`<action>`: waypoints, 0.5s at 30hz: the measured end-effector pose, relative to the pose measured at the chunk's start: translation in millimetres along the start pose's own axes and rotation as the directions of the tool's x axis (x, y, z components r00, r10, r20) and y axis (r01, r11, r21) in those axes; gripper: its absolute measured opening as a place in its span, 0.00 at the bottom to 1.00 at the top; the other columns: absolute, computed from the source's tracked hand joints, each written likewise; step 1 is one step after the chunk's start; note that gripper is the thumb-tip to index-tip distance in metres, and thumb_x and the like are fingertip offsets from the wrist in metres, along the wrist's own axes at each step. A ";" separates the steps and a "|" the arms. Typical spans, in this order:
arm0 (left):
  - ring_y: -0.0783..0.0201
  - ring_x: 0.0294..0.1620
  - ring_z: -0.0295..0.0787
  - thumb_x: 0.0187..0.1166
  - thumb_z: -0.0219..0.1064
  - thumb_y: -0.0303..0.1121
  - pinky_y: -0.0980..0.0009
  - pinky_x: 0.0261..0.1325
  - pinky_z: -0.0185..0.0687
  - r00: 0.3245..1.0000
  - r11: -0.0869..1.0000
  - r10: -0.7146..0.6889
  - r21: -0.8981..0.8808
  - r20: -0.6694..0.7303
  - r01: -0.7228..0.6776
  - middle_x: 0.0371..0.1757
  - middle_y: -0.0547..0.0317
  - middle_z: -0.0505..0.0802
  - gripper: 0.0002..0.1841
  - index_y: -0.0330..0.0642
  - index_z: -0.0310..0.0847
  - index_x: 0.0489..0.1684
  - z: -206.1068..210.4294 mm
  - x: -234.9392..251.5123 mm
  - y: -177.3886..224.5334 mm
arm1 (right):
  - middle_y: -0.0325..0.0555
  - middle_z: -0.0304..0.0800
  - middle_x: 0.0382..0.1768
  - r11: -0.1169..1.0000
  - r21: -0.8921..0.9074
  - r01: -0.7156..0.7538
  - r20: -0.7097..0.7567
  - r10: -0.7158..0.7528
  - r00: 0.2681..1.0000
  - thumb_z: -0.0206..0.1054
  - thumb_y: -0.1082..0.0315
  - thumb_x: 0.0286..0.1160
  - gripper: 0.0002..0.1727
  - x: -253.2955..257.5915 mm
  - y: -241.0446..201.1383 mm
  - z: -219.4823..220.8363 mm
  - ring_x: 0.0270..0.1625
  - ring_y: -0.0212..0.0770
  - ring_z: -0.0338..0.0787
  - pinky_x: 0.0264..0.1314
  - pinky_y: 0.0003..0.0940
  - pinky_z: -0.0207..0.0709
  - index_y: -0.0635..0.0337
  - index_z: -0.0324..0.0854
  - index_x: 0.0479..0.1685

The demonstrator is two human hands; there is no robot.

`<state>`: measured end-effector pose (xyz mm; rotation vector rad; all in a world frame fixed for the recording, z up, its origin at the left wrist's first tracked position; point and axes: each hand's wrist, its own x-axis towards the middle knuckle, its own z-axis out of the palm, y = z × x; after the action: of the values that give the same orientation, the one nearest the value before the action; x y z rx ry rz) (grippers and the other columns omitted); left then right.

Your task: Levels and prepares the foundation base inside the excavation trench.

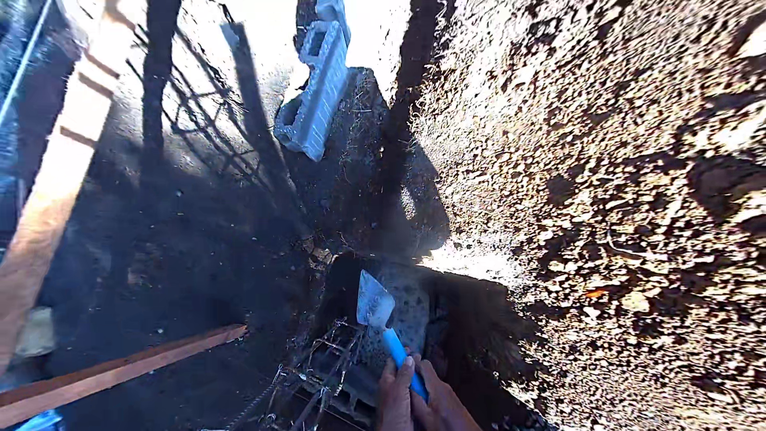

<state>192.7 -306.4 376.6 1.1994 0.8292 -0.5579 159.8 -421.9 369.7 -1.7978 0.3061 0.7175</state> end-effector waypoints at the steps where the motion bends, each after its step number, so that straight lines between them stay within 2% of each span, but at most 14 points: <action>1: 0.52 0.60 0.91 0.86 0.64 0.34 0.56 0.63 0.87 1.000 0.999 0.004 -0.035 -0.009 -0.004 0.60 0.42 0.93 0.21 0.34 0.74 0.74 -2.0 4.3 -1.0 | 0.44 0.93 0.53 0.999 -0.022 0.046 0.063 -0.044 0.997 0.68 0.46 0.79 0.29 7.6 8.4 -10.0 0.52 0.41 0.94 0.59 0.48 0.89 0.51 0.77 0.73; 3: 0.47 0.57 0.92 0.88 0.61 0.34 0.52 0.59 0.90 1.000 0.998 -0.007 -0.070 -0.005 0.007 0.61 0.39 0.92 0.21 0.34 0.71 0.76 -10.6 9.8 -1.3 | 0.43 0.89 0.61 0.986 -0.141 0.088 0.103 -0.074 0.992 0.66 0.39 0.79 0.27 27.6 24.0 -43.9 0.61 0.41 0.89 0.67 0.48 0.86 0.44 0.85 0.69; 4: 0.44 0.54 0.93 0.90 0.59 0.35 0.49 0.54 0.92 1.000 0.997 -0.019 -0.080 0.009 0.020 0.61 0.37 0.91 0.22 0.34 0.68 0.78 -14.1 10.7 -0.2 | 0.47 0.87 0.66 0.972 -0.227 0.062 0.062 -0.049 0.997 0.64 0.40 0.81 0.28 37.2 26.6 -70.2 0.67 0.46 0.88 0.71 0.52 0.84 0.46 0.84 0.71; 6: 0.41 0.48 0.94 0.91 0.56 0.36 0.47 0.48 0.94 0.999 0.997 -0.035 -0.075 0.021 0.036 0.60 0.34 0.90 0.23 0.36 0.65 0.81 -20.0 12.7 2.1 | 0.59 0.81 0.73 0.919 -0.386 -0.083 -0.137 0.032 0.990 0.62 0.44 0.84 0.32 56.7 25.2 -132.9 0.74 0.59 0.83 0.74 0.62 0.79 0.55 0.77 0.78; 8: 0.45 0.42 0.95 0.92 0.55 0.37 0.51 0.43 0.94 0.999 0.998 -0.043 -0.043 -0.014 0.042 0.58 0.36 0.91 0.23 0.38 0.65 0.81 -26.8 13.9 3.2 | 0.67 0.74 0.79 0.857 -0.454 -0.242 -0.342 0.083 0.936 0.63 0.48 0.84 0.35 77.7 26.5 -195.6 0.81 0.68 0.75 0.80 0.68 0.70 0.61 0.68 0.85; 10: 0.48 0.40 0.94 0.92 0.55 0.38 0.54 0.40 0.94 0.999 0.999 -0.036 -0.022 -0.036 0.035 0.57 0.39 0.91 0.22 0.40 0.66 0.81 -31.5 20.6 4.7 | 0.69 0.65 0.85 0.806 -0.478 -0.347 -0.499 0.076 0.863 0.68 0.52 0.80 0.40 94.9 36.7 -249.7 0.87 0.73 0.63 0.85 0.74 0.57 0.63 0.62 0.89; 12: 0.49 0.40 0.94 0.92 0.55 0.38 0.55 0.41 0.94 0.998 0.999 -0.040 -0.021 -0.049 0.039 0.56 0.41 0.91 0.22 0.41 0.67 0.81 -35.0 27.4 4.7 | 0.69 0.53 0.91 0.746 -0.521 -0.415 -0.562 0.065 0.824 0.74 0.53 0.76 0.49 105.6 57.1 -285.8 0.93 0.74 0.47 0.89 0.78 0.43 0.62 0.53 0.93; 15: 0.51 0.40 0.94 0.92 0.55 0.38 0.56 0.41 0.94 0.997 0.999 -0.050 -0.022 -0.055 0.049 0.57 0.43 0.90 0.22 0.41 0.66 0.81 -32.4 40.7 5.3 | 0.72 0.45 0.93 0.659 -0.656 -0.367 -0.523 -0.046 0.851 0.84 0.62 0.62 0.59 116.7 83.2 -308.7 0.93 0.79 0.40 0.89 0.84 0.30 0.62 0.48 0.95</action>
<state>212.4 -272.0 342.5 1.1828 0.9117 -0.5572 304.7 -720.5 294.7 -2.7953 0.5962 0.5066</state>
